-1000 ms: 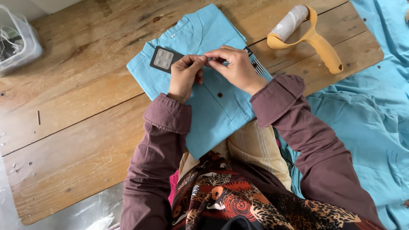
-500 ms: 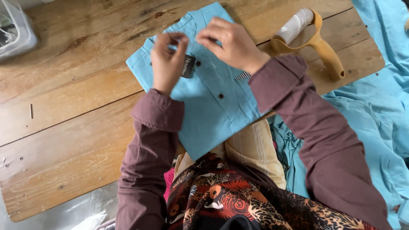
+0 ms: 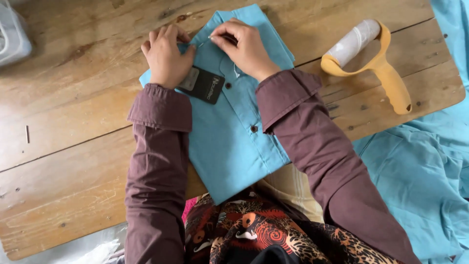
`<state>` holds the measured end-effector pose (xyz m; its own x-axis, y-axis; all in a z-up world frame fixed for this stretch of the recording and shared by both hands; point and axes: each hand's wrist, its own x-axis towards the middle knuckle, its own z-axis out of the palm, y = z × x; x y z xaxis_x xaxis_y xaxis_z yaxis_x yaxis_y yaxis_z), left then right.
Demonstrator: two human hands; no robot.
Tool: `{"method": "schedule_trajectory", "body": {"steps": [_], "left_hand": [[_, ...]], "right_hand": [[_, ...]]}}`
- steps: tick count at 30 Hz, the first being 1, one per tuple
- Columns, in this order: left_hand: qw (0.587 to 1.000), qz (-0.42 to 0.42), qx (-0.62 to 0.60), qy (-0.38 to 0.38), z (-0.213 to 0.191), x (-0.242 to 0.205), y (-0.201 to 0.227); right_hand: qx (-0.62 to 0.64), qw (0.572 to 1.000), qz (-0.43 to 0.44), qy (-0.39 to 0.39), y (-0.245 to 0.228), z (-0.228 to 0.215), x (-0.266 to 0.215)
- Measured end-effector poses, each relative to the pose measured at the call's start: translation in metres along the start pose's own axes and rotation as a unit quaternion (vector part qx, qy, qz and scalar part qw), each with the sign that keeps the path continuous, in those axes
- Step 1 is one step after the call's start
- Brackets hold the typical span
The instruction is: Finishing and packaging a blue shirt by lint rolling, attaching tags, and placing it in a plastic bag.
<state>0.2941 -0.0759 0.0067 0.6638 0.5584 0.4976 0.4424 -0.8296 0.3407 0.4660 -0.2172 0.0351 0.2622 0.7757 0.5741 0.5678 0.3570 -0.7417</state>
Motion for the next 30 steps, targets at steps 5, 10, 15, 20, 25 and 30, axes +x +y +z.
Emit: {"method": "schedule_trajectory", "body": {"steps": [5, 10, 15, 20, 25, 30], "left_hand": [[0.998, 0.038, -0.019, 0.039, -0.008, 0.003, 0.014], [0.989, 0.016, -0.142, 0.026, -0.009, 0.004, 0.013], [0.982, -0.007, -0.183, -0.05, -0.003, 0.003, 0.01], [0.975, -0.016, -0.22, -0.024, 0.004, 0.002, 0.011], [0.979, 0.007, -0.199, -0.032, 0.001, 0.001, 0.008], [0.973, -0.001, -0.23, -0.012, -0.001, 0.002, 0.015]], "right_hand": [[0.005, 1.0, -0.002, -0.001, 0.002, 0.0, 0.001], [0.002, 1.0, 0.006, -0.004, 0.002, -0.002, 0.0], [-0.011, 1.0, -0.005, -0.004, 0.001, -0.001, 0.001], [-0.001, 1.0, 0.002, -0.008, 0.002, 0.0, 0.0], [0.004, 1.0, 0.001, -0.014, 0.002, 0.0, 0.0], [0.009, 1.0, -0.001, -0.014, 0.003, -0.001, 0.0]]}}
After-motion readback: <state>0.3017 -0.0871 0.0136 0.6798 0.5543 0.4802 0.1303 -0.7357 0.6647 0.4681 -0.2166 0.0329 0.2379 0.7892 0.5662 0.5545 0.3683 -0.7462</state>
